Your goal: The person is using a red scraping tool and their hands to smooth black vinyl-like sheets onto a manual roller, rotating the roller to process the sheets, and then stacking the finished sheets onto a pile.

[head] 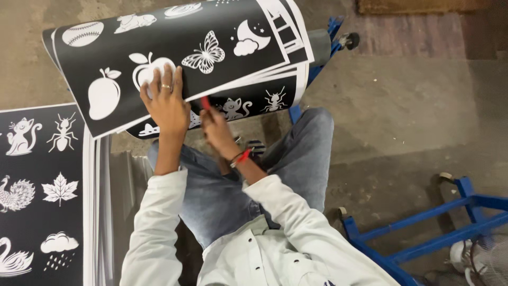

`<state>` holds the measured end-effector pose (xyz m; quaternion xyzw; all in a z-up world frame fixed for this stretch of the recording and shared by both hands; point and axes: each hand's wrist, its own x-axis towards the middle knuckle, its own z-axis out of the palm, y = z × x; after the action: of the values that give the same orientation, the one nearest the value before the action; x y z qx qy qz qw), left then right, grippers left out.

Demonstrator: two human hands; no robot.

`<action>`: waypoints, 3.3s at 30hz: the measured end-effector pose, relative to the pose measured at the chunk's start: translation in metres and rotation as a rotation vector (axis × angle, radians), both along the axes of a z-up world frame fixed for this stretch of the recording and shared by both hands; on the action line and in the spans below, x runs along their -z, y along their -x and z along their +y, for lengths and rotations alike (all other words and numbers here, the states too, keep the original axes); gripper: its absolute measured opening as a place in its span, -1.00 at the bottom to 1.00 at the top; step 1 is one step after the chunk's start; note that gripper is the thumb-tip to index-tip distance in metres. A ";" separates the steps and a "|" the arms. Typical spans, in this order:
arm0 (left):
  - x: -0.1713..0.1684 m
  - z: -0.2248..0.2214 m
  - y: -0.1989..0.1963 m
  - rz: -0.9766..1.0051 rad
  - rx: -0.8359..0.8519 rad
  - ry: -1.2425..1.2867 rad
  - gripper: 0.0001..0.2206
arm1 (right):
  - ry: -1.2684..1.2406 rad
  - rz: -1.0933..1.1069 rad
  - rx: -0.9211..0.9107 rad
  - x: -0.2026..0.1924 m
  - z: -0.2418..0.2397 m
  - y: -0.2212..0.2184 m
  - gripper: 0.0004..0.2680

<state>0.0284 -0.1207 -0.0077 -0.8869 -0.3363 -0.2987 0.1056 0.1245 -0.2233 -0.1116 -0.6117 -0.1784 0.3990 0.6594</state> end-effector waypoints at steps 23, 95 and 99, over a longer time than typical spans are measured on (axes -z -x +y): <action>-0.008 -0.012 0.018 0.037 0.094 0.115 -0.40 | 0.128 -1.414 -0.408 -0.048 -0.156 -0.306 -0.87; -0.004 0.040 -0.011 -0.001 0.092 0.103 -0.30 | 0.071 -1.487 -0.161 -0.102 -0.157 -0.180 -0.87; -0.002 0.039 -0.010 0.011 0.085 0.083 -0.33 | 0.012 -1.460 -0.244 -0.077 -0.181 -0.161 -0.93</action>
<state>0.0386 -0.0818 -0.0059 -0.9057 -0.3097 -0.2836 0.0576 0.2858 -0.4047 -0.0346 -0.7009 -0.6360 -0.0378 0.3205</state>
